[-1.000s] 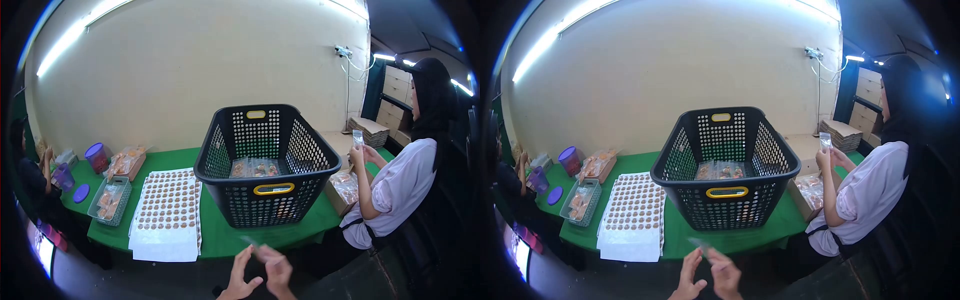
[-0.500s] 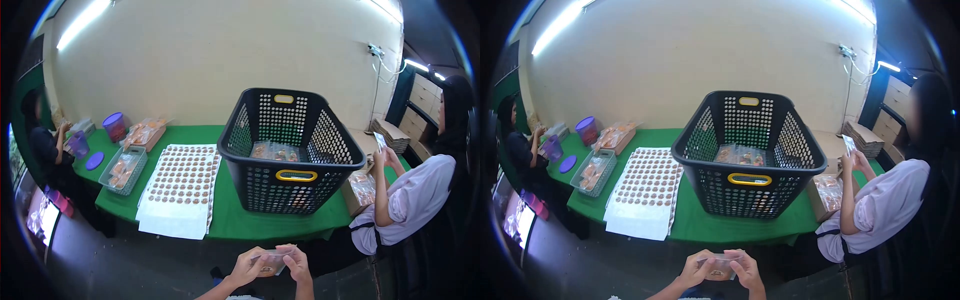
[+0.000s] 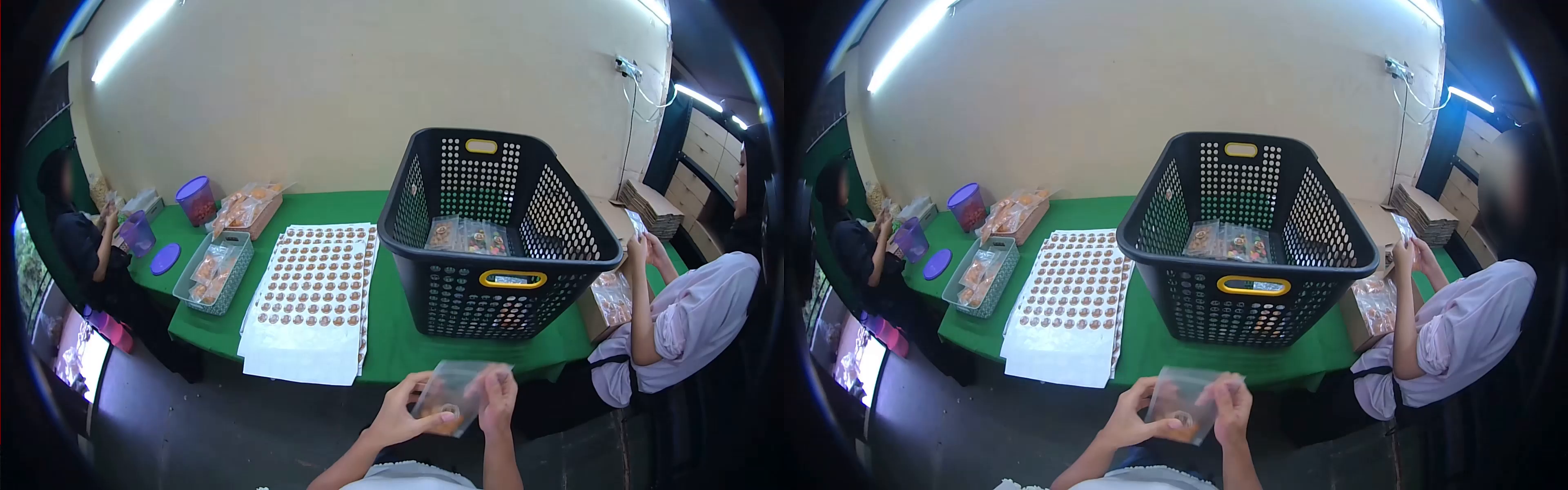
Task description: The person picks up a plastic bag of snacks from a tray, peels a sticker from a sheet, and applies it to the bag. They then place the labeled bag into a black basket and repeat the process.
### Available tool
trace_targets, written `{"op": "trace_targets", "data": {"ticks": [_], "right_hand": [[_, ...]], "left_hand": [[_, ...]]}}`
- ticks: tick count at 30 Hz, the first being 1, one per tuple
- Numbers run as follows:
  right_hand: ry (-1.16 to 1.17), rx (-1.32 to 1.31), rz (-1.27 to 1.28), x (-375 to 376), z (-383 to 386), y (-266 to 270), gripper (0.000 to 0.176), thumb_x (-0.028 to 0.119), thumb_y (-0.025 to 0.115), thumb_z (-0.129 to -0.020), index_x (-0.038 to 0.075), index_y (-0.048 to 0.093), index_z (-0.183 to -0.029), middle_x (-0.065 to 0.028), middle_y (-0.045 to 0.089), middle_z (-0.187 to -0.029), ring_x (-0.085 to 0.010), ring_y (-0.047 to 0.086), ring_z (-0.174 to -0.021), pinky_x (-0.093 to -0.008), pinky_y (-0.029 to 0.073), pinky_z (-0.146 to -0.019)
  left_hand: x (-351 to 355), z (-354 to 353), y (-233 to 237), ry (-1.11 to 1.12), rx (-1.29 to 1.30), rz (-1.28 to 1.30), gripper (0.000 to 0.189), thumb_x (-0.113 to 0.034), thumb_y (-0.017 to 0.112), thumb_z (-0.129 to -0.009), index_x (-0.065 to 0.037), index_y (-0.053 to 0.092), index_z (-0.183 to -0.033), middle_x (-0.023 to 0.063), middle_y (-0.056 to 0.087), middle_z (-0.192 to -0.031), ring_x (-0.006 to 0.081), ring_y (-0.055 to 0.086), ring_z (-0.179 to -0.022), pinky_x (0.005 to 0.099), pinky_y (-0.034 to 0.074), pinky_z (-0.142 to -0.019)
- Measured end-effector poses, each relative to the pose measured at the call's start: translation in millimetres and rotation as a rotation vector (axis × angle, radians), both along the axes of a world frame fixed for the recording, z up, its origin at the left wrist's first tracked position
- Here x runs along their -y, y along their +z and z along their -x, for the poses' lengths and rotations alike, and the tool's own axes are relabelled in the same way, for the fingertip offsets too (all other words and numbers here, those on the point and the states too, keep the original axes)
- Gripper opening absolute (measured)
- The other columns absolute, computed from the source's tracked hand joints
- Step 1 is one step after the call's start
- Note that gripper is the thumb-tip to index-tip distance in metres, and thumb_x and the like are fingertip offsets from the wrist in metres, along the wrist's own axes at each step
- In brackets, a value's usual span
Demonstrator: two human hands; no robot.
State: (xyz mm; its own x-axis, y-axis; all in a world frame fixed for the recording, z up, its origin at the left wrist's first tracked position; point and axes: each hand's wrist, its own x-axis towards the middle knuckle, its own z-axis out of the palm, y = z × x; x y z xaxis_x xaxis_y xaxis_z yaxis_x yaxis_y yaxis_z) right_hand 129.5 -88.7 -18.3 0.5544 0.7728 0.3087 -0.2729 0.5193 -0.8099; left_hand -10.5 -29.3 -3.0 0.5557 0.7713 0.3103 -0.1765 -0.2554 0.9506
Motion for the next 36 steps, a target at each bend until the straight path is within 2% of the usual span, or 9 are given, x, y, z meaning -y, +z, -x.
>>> {"op": "trace_targets", "data": {"ticks": [3, 5, 7, 14, 25, 28, 30, 34, 36], "right_hand": [[-0.127, -0.101, 0.017, -20, 7, 10, 0.016, 0.020, 0.049, -0.084, 0.005, 0.045, -0.081, -0.0023, 0.046, -0.068, -0.0104, 0.048, -0.058, -0.0233, 0.043, -0.053], [-0.039, -0.008, 0.012, -30, 11, 17, 0.016, 0.019, 0.051, -0.083, 0.005, 0.046, -0.085, -0.0017, 0.048, -0.072, -0.0094, 0.048, -0.062, -0.0221, 0.043, -0.057], [0.089, 0.280, 0.098, -40, 23, 21, 0.014, 0.015, 0.052, -0.082, 0.003, 0.048, -0.088, -0.0021, 0.052, -0.077, -0.0077, 0.049, -0.069, -0.0205, 0.042, -0.061], [0.184, 0.540, 0.212, -78, 40, 18, 0.009, 0.009, 0.055, -0.079, 0.001, 0.052, -0.083, -0.0041, 0.055, -0.073, -0.0085, 0.052, -0.065, -0.0217, 0.042, -0.059], [0.166, 0.654, 0.205, -125, 65, 30, 0.016, 0.007, 0.054, -0.078, 0.000, 0.049, -0.092, -0.0071, 0.054, -0.077, -0.0116, 0.052, -0.068, -0.0247, 0.043, -0.062], [0.229, 0.682, 0.281, -129, 64, 36, 0.017, 0.005, 0.057, -0.075, 0.001, 0.050, -0.090, -0.0051, 0.054, -0.079, -0.0096, 0.051, -0.072, -0.0228, 0.042, -0.065], [0.376, 0.876, 0.278, -132, 64, 36, 0.022, 0.007, 0.061, -0.072, 0.002, 0.051, -0.090, -0.0064, 0.054, -0.080, -0.0117, 0.052, -0.071, -0.0232, 0.042, -0.065], [0.151, 0.863, 0.185, -136, 67, 42, 0.026, 0.009, 0.061, -0.072, -0.001, 0.050, -0.094, -0.0112, 0.054, -0.082, -0.0186, 0.054, -0.071, -0.0261, 0.042, -0.063], [0.141, 0.714, 0.141, -129, 62, 37, 0.015, 0.010, 0.056, -0.077, -0.002, 0.053, -0.086, -0.0102, 0.053, -0.072, -0.0172, 0.050, -0.061, -0.0265, 0.039, -0.054]], "left_hand": [[-12, 10, -14, -0.169, -0.105, 0.013, 0.030, -0.012, 0.065, -0.073, 0.002, 0.053, -0.097, 0.0073, 0.059, -0.086, 0.0088, 0.054, -0.078, 0.0226, 0.044, -0.069], [-16, 12, 0, -0.094, -0.015, 0.274, 0.026, -0.011, 0.061, -0.076, 0.002, 0.053, -0.097, 0.0072, 0.059, -0.086, 0.0082, 0.053, -0.077, 0.0214, 0.044, -0.068], [-28, 20, 9, -0.044, -0.015, 0.305, 0.027, -0.016, 0.060, -0.077, 0.003, 0.053, -0.095, 0.0087, 0.059, -0.086, 0.0109, 0.055, -0.077, 0.0239, 0.044, -0.071], [-67, 35, 11, 0.151, 0.017, 0.150, 0.017, -0.014, 0.057, -0.079, 0.003, 0.054, -0.079, 0.0045, 0.057, -0.070, 0.0059, 0.051, -0.063, 0.0186, 0.041, -0.055], [-131, 53, 0, 0.159, 0.061, 0.128, 0.016, -0.014, 0.054, -0.081, 0.002, 0.053, -0.082, 0.0038, 0.056, -0.069, 0.0076, 0.052, -0.063, 0.0212, 0.042, -0.058], [-143, 55, 11, 0.238, 0.247, 0.058, 0.017, -0.016, 0.056, -0.080, 0.001, 0.056, -0.083, 0.0027, 0.056, -0.068, 0.0120, 0.053, -0.064, 0.0258, 0.042, -0.060], [-155, 72, 3, 0.201, 0.182, 0.043, 0.016, -0.015, 0.056, -0.079, 0.001, 0.057, -0.079, 0.0035, 0.056, -0.067, 0.0117, 0.052, -0.062, 0.0250, 0.041, -0.059], [-161, 76, 6, 0.047, 0.146, -0.043, 0.014, -0.013, 0.060, -0.076, 0.000, 0.059, -0.071, 0.0046, 0.055, -0.062, 0.0101, 0.049, -0.057, 0.0226, 0.038, -0.052], [-157, 68, 1, -0.023, 0.180, 0.030, 0.014, -0.014, 0.060, -0.076, -0.001, 0.059, -0.072, 0.0038, 0.054, -0.062, 0.0100, 0.050, -0.058, 0.0224, 0.038, -0.052]]}}
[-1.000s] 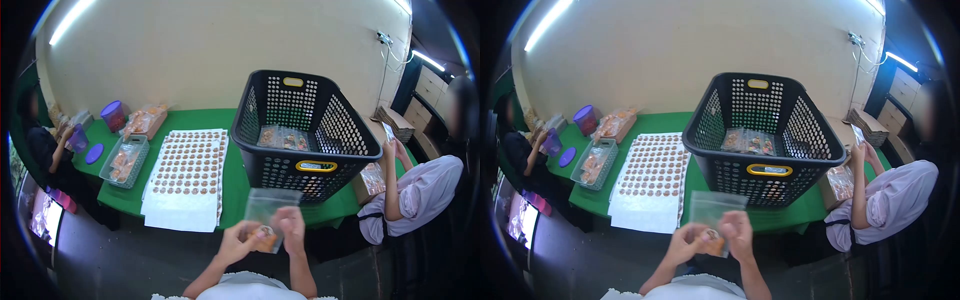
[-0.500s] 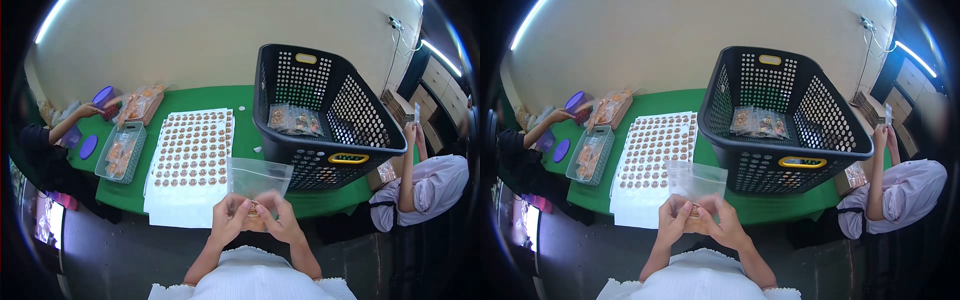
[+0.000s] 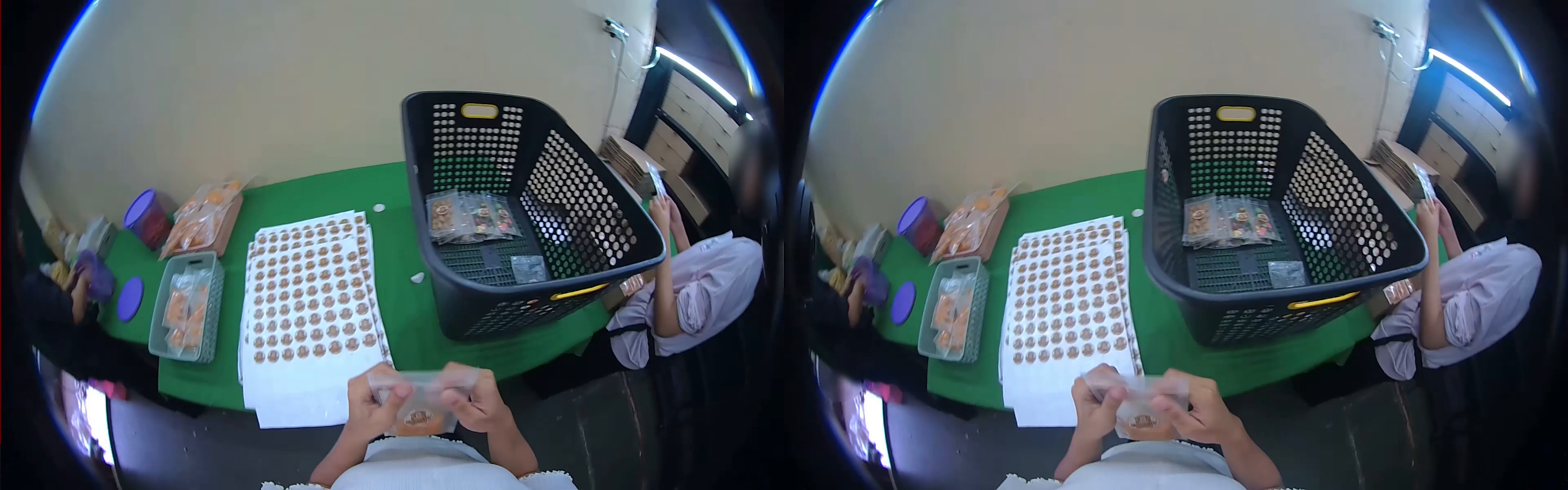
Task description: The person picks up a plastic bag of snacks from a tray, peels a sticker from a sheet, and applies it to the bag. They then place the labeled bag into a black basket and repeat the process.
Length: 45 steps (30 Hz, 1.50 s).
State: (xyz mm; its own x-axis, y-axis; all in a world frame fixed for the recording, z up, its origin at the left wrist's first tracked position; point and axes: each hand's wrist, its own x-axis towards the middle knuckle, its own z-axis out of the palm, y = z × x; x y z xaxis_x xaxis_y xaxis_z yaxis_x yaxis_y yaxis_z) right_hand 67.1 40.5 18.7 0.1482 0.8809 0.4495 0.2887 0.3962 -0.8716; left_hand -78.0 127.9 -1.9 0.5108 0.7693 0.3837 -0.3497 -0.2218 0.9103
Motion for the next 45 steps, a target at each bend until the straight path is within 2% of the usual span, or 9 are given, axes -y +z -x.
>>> {"op": "trace_targets", "data": {"ticks": [7, 9, 13, 17, 23, 29, 33, 41, 45], "right_hand": [[-0.212, -0.332, -0.275, 19, -14, 17, 0.015, 0.013, 0.058, -0.076, 0.000, 0.057, -0.082, -0.0097, 0.056, -0.068, -0.0158, 0.050, -0.056, -0.0268, 0.040, -0.051], [-0.215, 0.199, -0.013, 24, -22, 42, 0.025, 0.016, 0.069, -0.067, 0.001, 0.058, -0.083, -0.0096, 0.057, -0.069, -0.0168, 0.055, -0.063, -0.0265, 0.044, -0.057], [-0.280, 0.301, 0.036, 44, -55, 51, 0.032, 0.015, 0.076, -0.058, 0.003, 0.058, -0.081, -0.0092, 0.059, -0.076, -0.0163, 0.058, -0.069, -0.0231, 0.046, -0.061], [-0.713, -0.236, -0.477, 53, -96, 87, 0.082, 0.014, 0.077, -0.057, 0.000, 0.025, -0.119, -0.0095, 0.055, -0.091, -0.0185, 0.056, -0.081, -0.0273, 0.047, -0.068], [-0.865, -0.011, -0.391, 39, -208, 140, 0.072, 0.006, 0.067, -0.067, 0.001, 0.022, -0.124, -0.0093, 0.057, -0.084, -0.0137, 0.057, -0.074, -0.0221, 0.046, -0.064], [-0.687, 0.392, 0.128, 9, -239, 149, 0.066, 0.016, 0.061, -0.074, -0.010, 0.022, -0.119, -0.0088, 0.057, -0.062, -0.0097, 0.056, -0.061, -0.0212, 0.044, -0.055], [-0.440, 0.972, 0.771, 12, -231, 147, 0.058, 0.032, 0.045, -0.082, -0.017, 0.031, -0.110, -0.0266, 0.053, -0.063, -0.0395, 0.055, -0.062, -0.0423, 0.043, -0.059], [-0.432, 0.880, 0.244, 29, -209, 153, 0.025, 0.012, 0.062, -0.070, -0.002, 0.055, -0.089, -0.0079, 0.052, -0.051, -0.0176, 0.050, -0.040, -0.0276, 0.038, -0.039], [0.293, 0.710, -0.234, 70, -223, 134, 0.025, 0.026, 0.061, -0.072, 0.002, 0.057, -0.070, -0.0067, 0.056, -0.058, -0.0152, 0.052, -0.047, -0.0247, 0.037, -0.045]], "left_hand": [[-1, -37, 13, -0.442, -0.150, -0.127, 0.020, -0.014, 0.072, -0.065, -0.003, 0.063, -0.080, 0.0024, 0.060, -0.069, 0.0037, 0.051, -0.057, 0.0184, 0.038, -0.048], [0, -46, 23, -0.319, -0.046, -0.060, 0.017, -0.011, 0.071, -0.065, -0.002, 0.063, -0.076, 0.0004, 0.059, -0.064, 0.0033, 0.049, -0.052, 0.0172, 0.037, -0.045], [3, -68, 34, -0.205, 0.153, -0.098, 0.045, -0.036, 0.063, -0.073, 0.002, 0.053, -0.093, 0.0102, 0.056, -0.084, 0.0132, 0.053, -0.070, 0.0216, 0.042, -0.061], [-3, -81, 44, 0.026, 0.235, -0.054, 0.053, -0.042, 0.056, -0.075, 0.001, 0.040, -0.102, 0.0119, 0.045, -0.093, 0.0179, 0.052, -0.077, 0.0293, 0.046, -0.065], [1, -94, 37, 0.294, 0.313, -0.011, 0.040, -0.029, 0.056, -0.074, -0.001, 0.040, -0.098, 0.0107, 0.044, -0.090, 0.0162, 0.052, -0.068, 0.0269, 0.047, -0.056], [14, -110, 22, 0.479, 0.314, 0.019, 0.036, -0.024, 0.053, -0.074, -0.002, 0.039, -0.099, 0.0102, 0.044, -0.089, 0.0147, 0.050, -0.064, 0.0267, 0.046, -0.054], [21, -111, 14, 0.642, 0.311, 0.011, 0.038, -0.023, 0.052, -0.074, -0.001, 0.038, -0.101, 0.0105, 0.042, -0.092, 0.0147, 0.048, -0.067, 0.0279, 0.045, -0.057], [45, -91, -14, 0.801, 0.112, 0.112, 0.031, -0.020, 0.049, -0.076, 0.000, 0.041, -0.099, 0.0106, 0.042, -0.095, 0.0132, 0.049, -0.069, 0.0263, 0.043, -0.059], [56, -70, -29, 0.882, 0.011, 0.199, 0.022, -0.020, 0.049, -0.080, 0.000, 0.045, -0.090, 0.0094, 0.050, -0.080, 0.0132, 0.051, -0.057, 0.0245, 0.043, -0.053]]}}
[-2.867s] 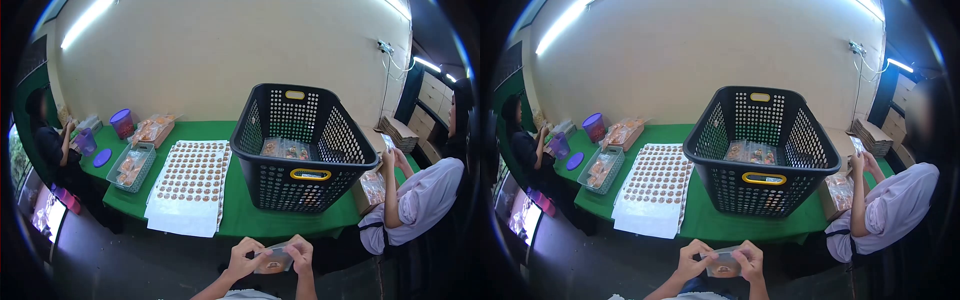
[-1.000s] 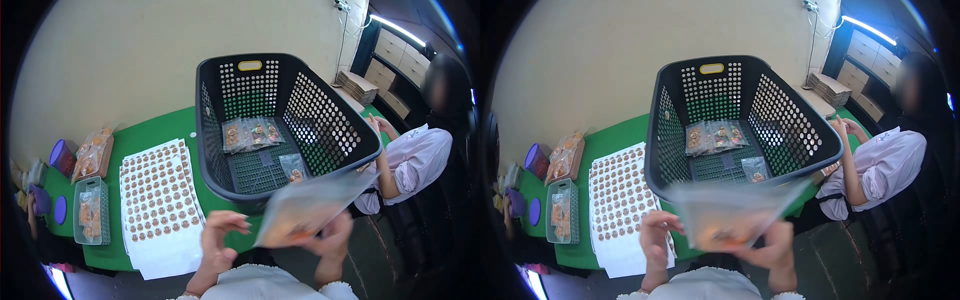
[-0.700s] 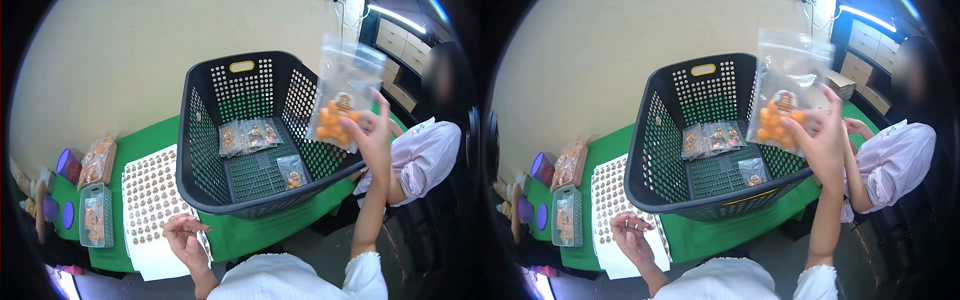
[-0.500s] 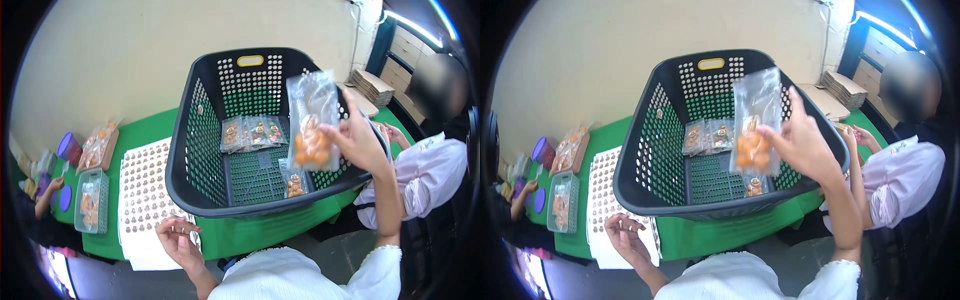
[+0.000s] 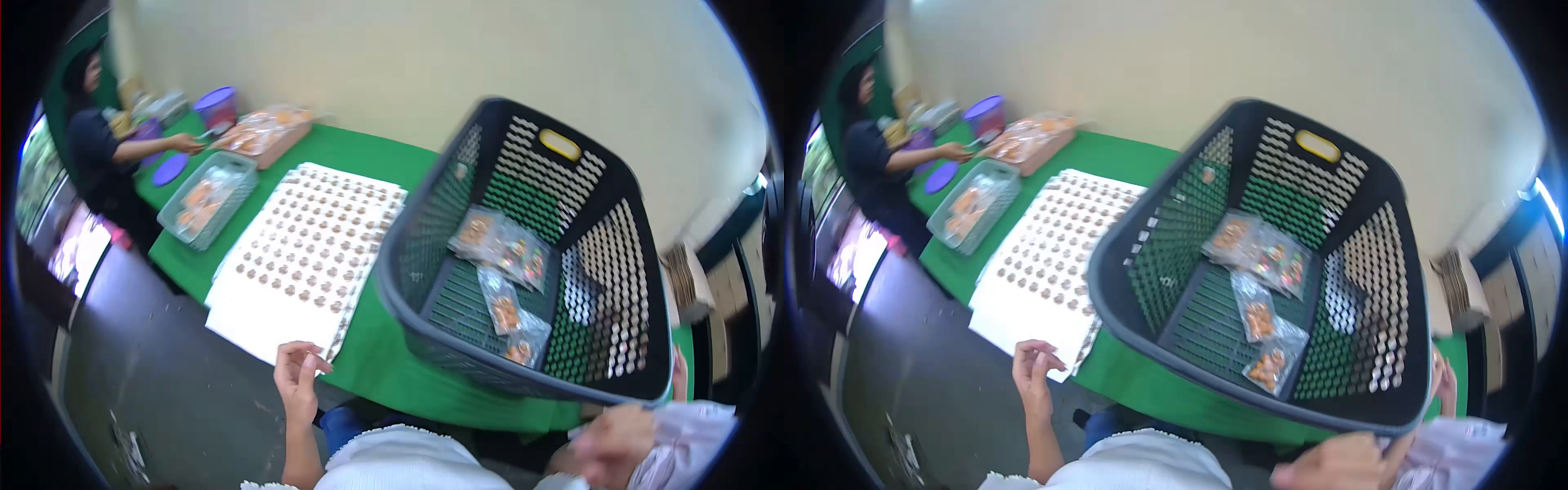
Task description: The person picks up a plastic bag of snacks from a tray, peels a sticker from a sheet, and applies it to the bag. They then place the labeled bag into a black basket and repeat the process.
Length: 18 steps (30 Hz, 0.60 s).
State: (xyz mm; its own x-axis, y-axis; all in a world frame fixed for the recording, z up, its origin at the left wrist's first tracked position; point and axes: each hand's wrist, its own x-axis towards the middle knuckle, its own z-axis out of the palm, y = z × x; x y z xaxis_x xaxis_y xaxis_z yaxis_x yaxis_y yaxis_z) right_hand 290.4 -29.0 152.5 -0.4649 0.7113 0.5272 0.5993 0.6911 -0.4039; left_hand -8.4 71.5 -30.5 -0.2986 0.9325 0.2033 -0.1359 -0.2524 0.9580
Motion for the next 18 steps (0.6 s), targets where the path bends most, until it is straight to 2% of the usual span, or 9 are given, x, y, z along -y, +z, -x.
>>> {"op": "trace_targets", "data": {"ticks": [1, 2, 6, 8, 13, 14, 16, 17, 18], "right_hand": [[0.312, -0.180, -0.024, -18, 14, -7, 0.027, 0.020, 0.055, -0.078, -0.007, 0.056, -0.082, -0.0070, 0.054, -0.056, -0.0179, 0.052, -0.045, -0.0228, 0.040, -0.040], [0.377, -0.279, -0.081, -24, 25, -19, 0.027, 0.018, 0.056, -0.077, -0.009, 0.056, -0.080, -0.0065, 0.050, -0.048, -0.0153, 0.048, -0.037, -0.0235, 0.036, -0.033], [0.736, -0.479, 0.284, -50, 69, -69, 0.026, 0.017, 0.063, -0.071, -0.008, 0.057, -0.074, -0.0060, 0.048, -0.046, -0.0174, 0.047, -0.036, -0.0261, 0.040, -0.036], [0.765, -0.555, 0.419, -58, 104, -85, 0.026, 0.019, 0.064, -0.071, -0.006, 0.058, -0.069, -0.0070, 0.049, -0.046, -0.0178, 0.048, -0.038, -0.0266, 0.039, -0.037], [0.856, -0.414, 0.580, -92, 196, -79, 0.022, 0.016, 0.061, -0.072, -0.005, 0.059, -0.072, -0.0087, 0.051, -0.049, -0.0198, 0.049, -0.041, -0.0272, 0.037, -0.039], [0.843, -0.360, 0.659, -95, 211, -82, 0.017, 0.014, 0.062, -0.071, -0.003, 0.059, -0.072, -0.0097, 0.055, -0.057, -0.0197, 0.052, -0.048, -0.0270, 0.039, -0.044], [0.849, -0.347, 0.729, -101, 248, -95, 0.018, 0.014, 0.062, -0.071, -0.002, 0.060, -0.078, -0.0083, 0.056, -0.058, -0.0159, 0.055, -0.049, -0.0241, 0.039, -0.045], [0.842, -0.344, 0.736, -102, 268, -98, 0.017, 0.004, 0.062, -0.069, -0.003, 0.061, -0.085, -0.0094, 0.056, -0.059, -0.0168, 0.055, -0.049, -0.0233, 0.040, -0.047], [0.832, -0.343, 0.737, -105, 284, -112, 0.016, 0.005, 0.062, -0.069, -0.002, 0.062, -0.083, -0.0088, 0.057, -0.060, -0.0161, 0.055, -0.051, -0.0226, 0.040, -0.047]], "left_hand": [[4, 10, -6, -0.025, 0.064, 0.016, 0.015, -0.012, 0.047, -0.083, 0.001, 0.046, -0.090, 0.0080, 0.052, -0.069, 0.0098, 0.049, -0.050, 0.0204, 0.042, -0.049], [13, 20, 0, -0.054, 0.088, 0.127, 0.013, -0.010, 0.046, -0.084, 0.002, 0.049, -0.085, 0.0060, 0.051, -0.059, 0.0079, 0.046, -0.043, 0.0196, 0.040, -0.042], [31, 54, -2, 0.033, 0.042, 0.035, 0.016, -0.011, 0.048, -0.083, 0.004, 0.051, -0.077, 0.0044, 0.051, -0.057, 0.0054, 0.044, -0.041, 0.0206, 0.042, -0.040], [42, 76, -7, 0.091, 0.055, 0.021, 0.016, -0.011, 0.049, -0.083, 0.003, 0.052, -0.078, 0.0039, 0.051, -0.057, 0.0051, 0.044, -0.040, 0.0192, 0.041, -0.040], [74, 144, -16, 0.277, 0.002, 0.164, 0.015, -0.012, 0.050, -0.082, 0.002, 0.053, -0.077, 0.0040, 0.054, -0.061, 0.0047, 0.046, -0.042, 0.0167, 0.036, -0.039], [81, 161, -16, 0.318, -0.014, 0.185, 0.015, -0.012, 0.050, -0.082, 0.001, 0.053, -0.077, 0.0040, 0.054, -0.062, 0.0047, 0.046, -0.043, 0.0167, 0.036, -0.038], [95, 201, -8, 0.401, -0.083, 0.255, 0.014, -0.011, 0.048, -0.082, 0.001, 0.053, -0.077, 0.0038, 0.054, -0.063, 0.0045, 0.045, -0.044, 0.0165, 0.036, -0.039], [103, 221, -11, 0.461, -0.088, 0.205, 0.014, -0.012, 0.048, -0.082, 0.001, 0.053, -0.077, 0.0035, 0.053, -0.062, 0.0044, 0.044, -0.043, 0.0165, 0.035, -0.039], [109, 240, -13, 0.522, -0.095, 0.155, 0.014, -0.012, 0.048, -0.082, 0.000, 0.053, -0.077, 0.0033, 0.052, -0.061, 0.0043, 0.043, -0.042, 0.0166, 0.035, -0.039]]}}
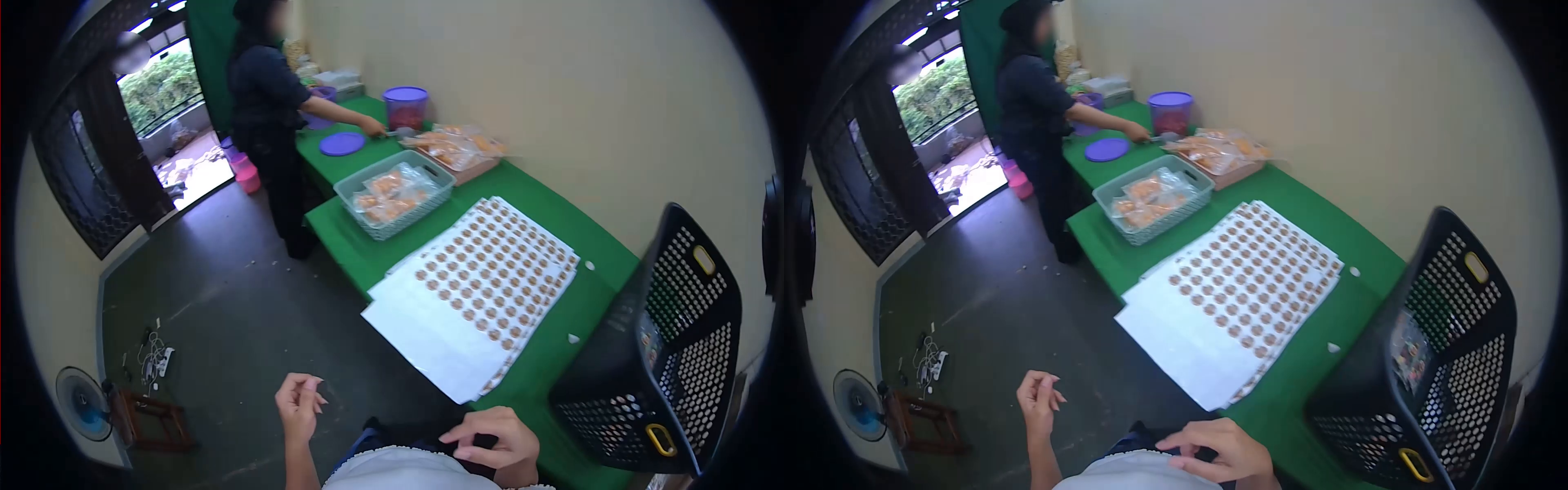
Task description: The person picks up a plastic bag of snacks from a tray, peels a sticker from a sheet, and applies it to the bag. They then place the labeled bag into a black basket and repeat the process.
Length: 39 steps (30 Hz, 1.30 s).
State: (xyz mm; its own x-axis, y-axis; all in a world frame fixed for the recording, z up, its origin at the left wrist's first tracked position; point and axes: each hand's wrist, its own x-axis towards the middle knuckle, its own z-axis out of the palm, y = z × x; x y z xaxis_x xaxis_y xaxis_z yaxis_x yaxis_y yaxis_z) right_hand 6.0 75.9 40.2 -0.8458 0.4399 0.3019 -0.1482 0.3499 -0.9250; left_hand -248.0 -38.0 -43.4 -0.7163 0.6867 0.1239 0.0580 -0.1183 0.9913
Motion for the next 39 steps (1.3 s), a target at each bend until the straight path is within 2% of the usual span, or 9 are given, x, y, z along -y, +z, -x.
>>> {"op": "trace_targets", "data": {"ticks": [2, 6, 9, 17, 22, 26, 27, 31, 39], "right_hand": [[0.018, 0.067, -0.032, -3, 34, -14, 0.023, 0.009, 0.061, -0.072, 0.002, 0.058, -0.093, -0.0073, 0.056, -0.064, -0.0142, 0.054, -0.055, -0.0229, 0.044, -0.052], [0.054, 0.163, 0.007, -10, 97, -29, 0.022, 0.012, 0.060, -0.074, 0.003, 0.058, -0.095, -0.0069, 0.056, -0.065, -0.0148, 0.055, -0.058, -0.0236, 0.044, -0.054], [0.055, 0.257, -0.062, -24, 136, -43, 0.027, 0.021, 0.056, -0.078, 0.003, 0.055, -0.098, -0.0064, 0.057, -0.067, -0.0168, 0.056, -0.060, -0.0262, 0.045, -0.057], [0.049, 0.431, -0.160, -100, 213, -61, 0.031, 0.027, 0.054, -0.079, 0.003, 0.053, -0.099, -0.0077, 0.057, -0.066, -0.0203, 0.056, -0.061, -0.0289, 0.044, -0.058], [-0.114, 0.675, -0.317, -169, 256, -78, 0.040, 0.033, 0.052, -0.078, 0.000, 0.051, -0.099, -0.0117, 0.060, -0.074, -0.0279, 0.057, -0.074, -0.0351, 0.044, -0.066], [-0.214, 0.684, -0.409, -214, 277, -88, 0.042, 0.034, 0.051, -0.078, -0.004, 0.053, -0.095, -0.0206, 0.055, -0.095, -0.0321, 0.050, -0.093, -0.0367, 0.040, -0.079], [-0.230, 0.691, -0.406, -223, 279, -91, 0.042, 0.034, 0.051, -0.078, -0.004, 0.053, -0.095, -0.0206, 0.055, -0.095, -0.0321, 0.050, -0.093, -0.0367, 0.040, -0.079], [-0.204, 0.678, -0.410, -245, 279, -99, 0.043, 0.036, 0.051, -0.078, -0.004, 0.054, -0.093, -0.0201, 0.052, -0.100, -0.0336, 0.047, -0.096, -0.0373, 0.038, -0.083], [-0.493, 0.754, -0.166, -250, 253, -114, 0.046, 0.038, 0.051, -0.078, -0.002, 0.051, -0.100, -0.0179, 0.050, -0.102, -0.0321, 0.048, -0.094, -0.0369, 0.040, -0.081]], "left_hand": [[14, 28, 1, 0.113, -0.027, -0.019, 0.014, -0.012, 0.047, -0.082, 0.000, 0.052, -0.075, 0.0028, 0.051, -0.060, 0.0042, 0.041, -0.040, 0.0165, 0.035, -0.039], [45, 67, 0, 0.281, -0.045, 0.014, 0.015, -0.011, 0.046, -0.083, 0.000, 0.051, -0.073, 0.0016, 0.049, -0.058, 0.0032, 0.038, -0.039, 0.0168, 0.030, -0.036], [62, 95, 3, 0.274, 0.033, 0.008, 0.020, -0.013, 0.046, -0.084, 0.000, 0.049, -0.069, -0.0032, 0.035, -0.045, 0.0012, 0.029, -0.038, 0.0181, 0.024, -0.035], [35, 164, -10, 0.440, 0.033, -0.156, 0.024, -0.015, 0.042, -0.085, 0.000, 0.045, -0.067, -0.0036, 0.032, -0.046, 0.0016, 0.025, -0.038, 0.0180, 0.025, -0.035], [-23, 201, -4, 0.410, -0.014, -0.022, 0.017, -0.009, 0.044, -0.083, -0.001, 0.045, -0.069, -0.0009, 0.041, -0.052, 0.0019, 0.032, -0.039, 0.0180, 0.027, -0.036], [-79, 237, 11, 0.347, -0.174, 0.056, 0.015, -0.010, 0.046, -0.082, -0.001, 0.045, -0.070, 0.0006, 0.043, -0.057, 0.0034, 0.033, -0.040, 0.0180, 0.029, -0.038], [-91, 245, 12, 0.338, -0.183, 0.057, 0.013, -0.009, 0.047, -0.081, -0.001, 0.047, -0.071, 0.0022, 0.048, -0.064, 0.0036, 0.037, -0.043, 0.0177, 0.030, -0.039], [-145, 264, 11, 0.287, -0.222, 0.042, 0.013, -0.010, 0.048, -0.081, -0.002, 0.048, -0.071, 0.0009, 0.046, -0.060, 0.0033, 0.037, -0.042, 0.0177, 0.030, -0.039], [-275, 276, -7, -0.200, 0.080, 0.147, 0.012, -0.013, 0.054, -0.080, -0.002, 0.050, -0.078, -0.0043, 0.041, -0.050, 0.0011, 0.033, -0.042, 0.0172, 0.023, -0.038]]}}
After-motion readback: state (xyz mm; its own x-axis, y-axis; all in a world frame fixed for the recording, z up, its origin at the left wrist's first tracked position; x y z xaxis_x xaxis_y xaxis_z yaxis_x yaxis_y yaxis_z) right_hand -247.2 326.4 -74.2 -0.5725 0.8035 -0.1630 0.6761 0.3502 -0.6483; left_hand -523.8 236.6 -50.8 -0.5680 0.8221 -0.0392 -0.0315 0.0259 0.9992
